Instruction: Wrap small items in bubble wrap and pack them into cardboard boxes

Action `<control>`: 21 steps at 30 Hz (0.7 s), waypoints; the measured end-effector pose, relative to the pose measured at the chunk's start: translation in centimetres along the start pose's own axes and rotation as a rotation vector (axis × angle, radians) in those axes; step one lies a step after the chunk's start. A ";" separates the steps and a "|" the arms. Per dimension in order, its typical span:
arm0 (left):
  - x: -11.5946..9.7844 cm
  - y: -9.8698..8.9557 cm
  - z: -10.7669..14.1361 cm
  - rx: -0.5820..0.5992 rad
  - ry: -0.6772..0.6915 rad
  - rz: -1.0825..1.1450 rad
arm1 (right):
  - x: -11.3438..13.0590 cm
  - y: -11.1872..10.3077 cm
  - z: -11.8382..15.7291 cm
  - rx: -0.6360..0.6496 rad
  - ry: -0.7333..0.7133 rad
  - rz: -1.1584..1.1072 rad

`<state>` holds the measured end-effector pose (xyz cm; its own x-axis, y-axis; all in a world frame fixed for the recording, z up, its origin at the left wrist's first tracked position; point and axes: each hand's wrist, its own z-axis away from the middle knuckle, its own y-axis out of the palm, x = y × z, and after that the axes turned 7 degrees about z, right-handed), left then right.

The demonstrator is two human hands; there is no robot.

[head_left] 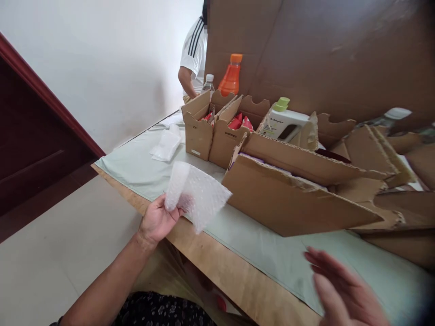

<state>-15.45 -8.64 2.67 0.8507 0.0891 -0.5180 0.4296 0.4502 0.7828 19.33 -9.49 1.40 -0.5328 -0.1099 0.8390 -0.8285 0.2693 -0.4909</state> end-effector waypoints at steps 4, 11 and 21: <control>4.9 0.5 2.4 0.169 -0.105 -0.123 | 4.1 3.1 2.4 0.312 -0.084 -0.249; 5.0 0.1 2.4 0.102 0.081 -0.439 | 7.1 2.5 -0.6 0.032 0.010 -0.081; 1.2 10.8 5.1 0.670 0.339 -0.962 | 14.3 -1.1 -3.0 0.252 -0.659 0.275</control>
<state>-8.24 -8.21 12.20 0.0198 0.2446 -0.9694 0.9969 -0.0781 0.0007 13.13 -8.51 14.69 -0.6530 -0.6411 0.4032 -0.6229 0.1517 -0.7675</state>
